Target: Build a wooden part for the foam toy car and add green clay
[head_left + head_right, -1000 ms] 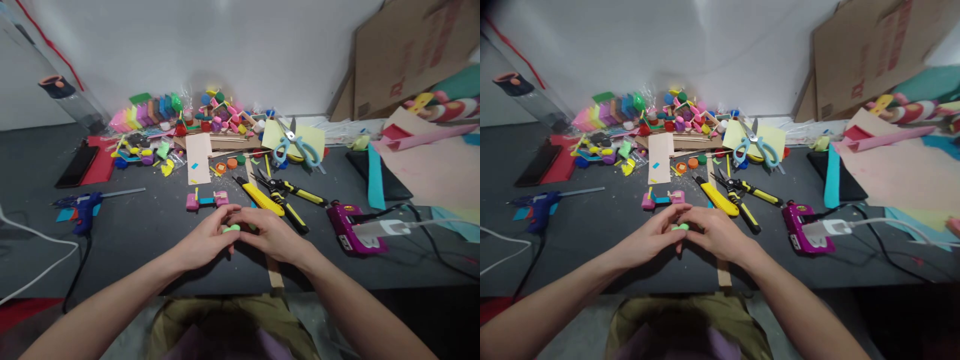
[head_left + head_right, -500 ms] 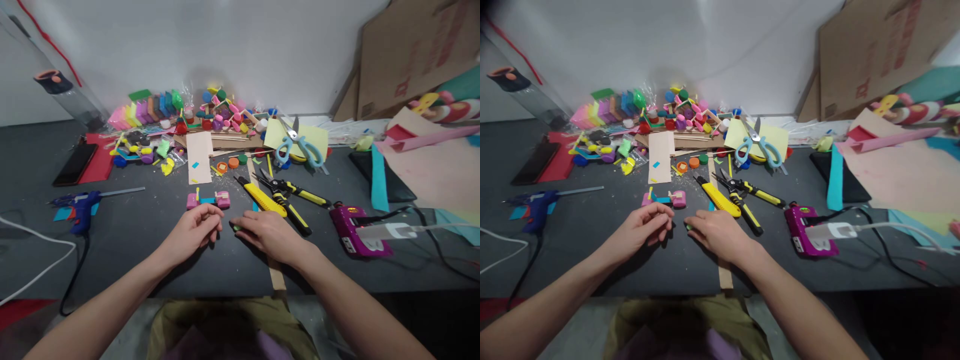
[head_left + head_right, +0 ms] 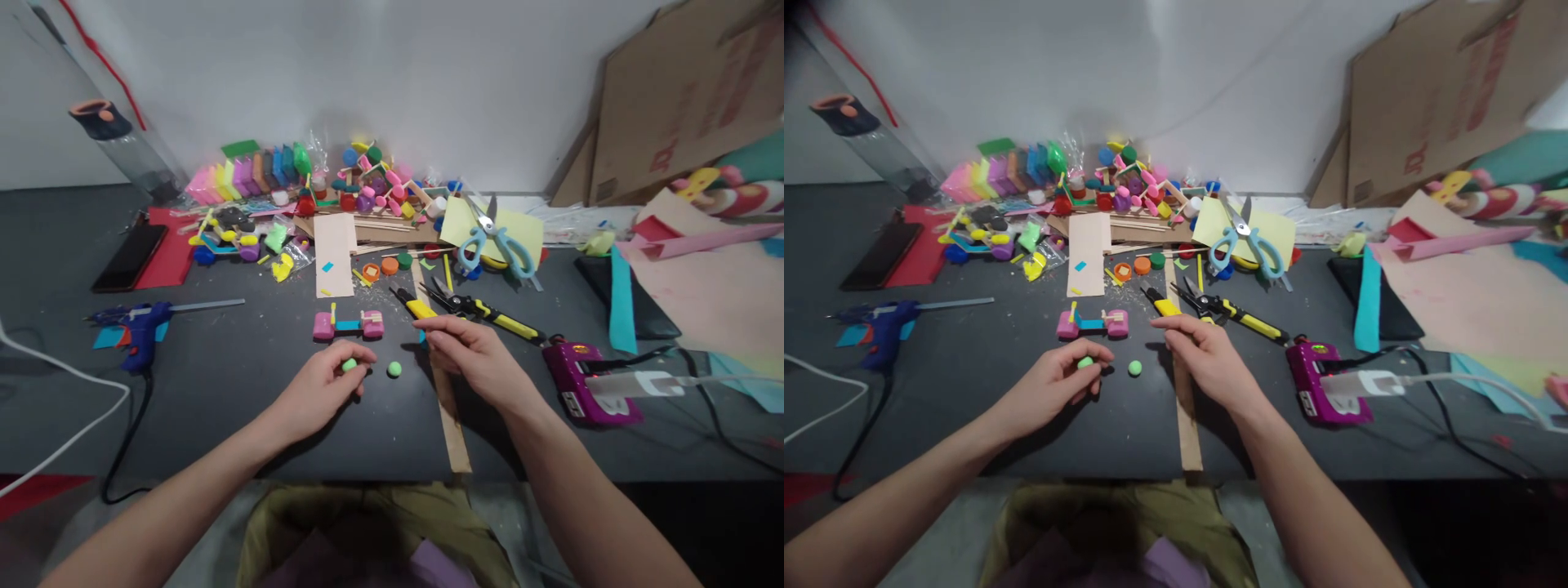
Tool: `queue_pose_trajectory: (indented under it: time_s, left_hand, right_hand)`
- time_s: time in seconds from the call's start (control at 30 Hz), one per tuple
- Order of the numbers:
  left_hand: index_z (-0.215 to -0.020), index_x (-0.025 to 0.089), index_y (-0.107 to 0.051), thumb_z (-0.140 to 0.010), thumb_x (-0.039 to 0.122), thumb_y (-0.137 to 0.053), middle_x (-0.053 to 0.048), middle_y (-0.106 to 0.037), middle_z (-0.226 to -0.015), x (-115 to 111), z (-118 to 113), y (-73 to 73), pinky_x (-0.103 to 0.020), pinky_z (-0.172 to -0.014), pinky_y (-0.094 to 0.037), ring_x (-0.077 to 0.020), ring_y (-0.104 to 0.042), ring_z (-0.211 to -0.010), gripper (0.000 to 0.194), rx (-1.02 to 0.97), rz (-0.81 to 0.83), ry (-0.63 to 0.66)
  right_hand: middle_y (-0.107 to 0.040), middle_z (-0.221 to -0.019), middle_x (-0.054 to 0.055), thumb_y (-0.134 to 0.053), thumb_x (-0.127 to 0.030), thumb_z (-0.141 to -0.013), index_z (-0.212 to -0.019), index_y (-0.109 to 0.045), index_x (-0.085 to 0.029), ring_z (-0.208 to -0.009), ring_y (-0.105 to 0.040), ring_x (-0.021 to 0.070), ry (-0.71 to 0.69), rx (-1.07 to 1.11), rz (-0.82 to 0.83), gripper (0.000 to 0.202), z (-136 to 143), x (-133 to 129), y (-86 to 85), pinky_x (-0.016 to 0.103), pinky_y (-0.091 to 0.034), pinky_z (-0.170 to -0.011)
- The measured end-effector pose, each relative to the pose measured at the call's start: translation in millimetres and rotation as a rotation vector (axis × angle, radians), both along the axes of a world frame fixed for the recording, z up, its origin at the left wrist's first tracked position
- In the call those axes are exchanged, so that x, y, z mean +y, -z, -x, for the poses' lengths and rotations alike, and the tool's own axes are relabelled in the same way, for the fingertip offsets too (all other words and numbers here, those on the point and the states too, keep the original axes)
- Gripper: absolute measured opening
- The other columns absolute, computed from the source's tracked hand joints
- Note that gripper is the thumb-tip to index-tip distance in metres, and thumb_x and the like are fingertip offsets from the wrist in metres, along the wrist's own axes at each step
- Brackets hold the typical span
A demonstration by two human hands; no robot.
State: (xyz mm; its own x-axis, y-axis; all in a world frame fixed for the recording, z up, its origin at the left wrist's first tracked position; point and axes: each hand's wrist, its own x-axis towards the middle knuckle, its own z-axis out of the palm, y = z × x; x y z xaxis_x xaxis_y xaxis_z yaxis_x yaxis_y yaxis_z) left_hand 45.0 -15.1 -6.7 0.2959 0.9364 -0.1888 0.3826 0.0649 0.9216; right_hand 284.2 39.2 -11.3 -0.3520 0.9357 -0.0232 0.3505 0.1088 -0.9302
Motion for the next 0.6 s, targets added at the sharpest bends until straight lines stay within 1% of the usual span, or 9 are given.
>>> queue_pose_trajectory:
  time_s: [0.07, 0.1, 0.13, 0.23, 0.3, 0.37, 0.47, 0.6]
  left_hand:
    - [-0.108, 0.018, -0.060, -0.098, 0.023, -0.049, -0.002, -0.068, -0.086, -5.7, -3.3, -0.5, -0.025, -0.063, -0.046, -0.0120, -0.063, -0.065, 0.016, 0.113, -0.119, 0.044]
    - [-0.106, 0.018, -0.060, -0.097, 0.023, -0.053, -0.002, -0.070, -0.088, -8.6, -5.8, -0.5, -0.025, -0.065, -0.046, -0.0137, -0.066, -0.069, 0.013, 0.175, -0.180, 0.073]
    - [-0.104, 0.018, -0.061, -0.095, 0.024, -0.058, -0.002, -0.071, -0.086, -11.3, -8.7, -0.3, -0.026, -0.064, -0.044, -0.0156, -0.067, -0.070, 0.011, 0.239, -0.240, 0.106]
    - [-0.095, 0.016, -0.062, -0.089, 0.032, -0.071, -0.004, -0.071, -0.075, -15.8, -18.5, 1.9, -0.027, -0.054, -0.034, -0.0216, -0.067, -0.065, 0.019, 0.431, -0.419, 0.194]
    - [-0.091, 0.015, -0.063, -0.089, 0.038, -0.071, -0.007, -0.073, -0.076, -14.9, -24.8, 4.7, -0.028, -0.053, -0.029, -0.0245, -0.068, -0.066, 0.024, 0.540, -0.536, 0.228]
    - [-0.088, 0.014, -0.063, -0.090, 0.044, -0.068, -0.009, -0.073, -0.076, -11.7, -30.5, 8.5, -0.029, -0.052, -0.028, -0.0259, -0.069, -0.068, 0.030, 0.628, -0.642, 0.250]
    - [-0.083, 0.015, -0.063, -0.091, 0.049, -0.065, -0.008, -0.071, -0.075, -5.7, -37.8, 15.3, -0.030, -0.052, -0.029, -0.0253, -0.069, -0.069, 0.034, 0.714, -0.775, 0.285]
    - [-0.083, 0.015, -0.063, -0.089, 0.054, -0.064, -0.007, -0.069, -0.075, -1.6, -42.9, 23.2, -0.032, -0.051, -0.029, -0.0245, -0.068, -0.065, 0.039, 0.781, -0.881, 0.289]
  right_hand:
    - [-0.049, -0.062, -0.003, -0.053, -0.053, -0.092, -0.113, -0.071, -0.017, -0.045, -0.035, 0.0084, 0.022, 0.068, 0.073, 0.045, -0.6, 2.0, 1.0, 0.023, -0.026, -0.043]
    - [-0.046, -0.061, -0.004, -0.054, -0.055, -0.091, -0.112, -0.071, -0.015, -0.045, -0.031, 0.0076, 0.029, 0.090, 0.100, 0.048, -0.3, 2.2, 0.8, 0.023, -0.023, -0.042]
    - [-0.044, -0.060, -0.005, -0.055, -0.056, -0.090, -0.111, -0.071, -0.014, -0.045, -0.030, 0.0072, 0.039, 0.107, 0.120, 0.049, 0.4, 2.0, 0.1, 0.023, -0.021, -0.042]
    - [-0.039, -0.057, -0.006, -0.058, -0.055, -0.089, -0.106, -0.073, -0.012, -0.046, -0.029, 0.0073, 0.069, 0.126, 0.142, 0.048, 3.1, -0.7, -2.6, 0.023, -0.019, -0.043]
    - [-0.041, -0.057, -0.006, -0.060, -0.054, -0.088, -0.102, -0.074, -0.013, -0.048, -0.030, 0.0077, 0.086, 0.119, 0.128, 0.046, 4.0, -2.3, -3.3, 0.023, -0.020, -0.044]
    - [-0.043, -0.058, -0.005, -0.062, -0.052, -0.087, -0.100, -0.075, -0.014, -0.049, -0.031, 0.0082, 0.092, 0.104, 0.105, 0.042, 3.5, -2.8, -2.3, 0.024, -0.022, -0.045]
    - [-0.044, -0.056, -0.006, -0.063, -0.048, -0.086, -0.097, -0.076, -0.015, -0.049, -0.032, 0.0090, 0.088, 0.078, 0.073, 0.038, 1.3, -2.4, 0.2, 0.024, -0.024, -0.047]
    - [-0.045, -0.052, -0.006, -0.063, -0.044, -0.086, -0.097, -0.077, -0.017, -0.049, -0.033, 0.0104, 0.070, 0.045, 0.045, 0.032, -0.2, -2.7, 0.3, 0.025, -0.027, -0.050]
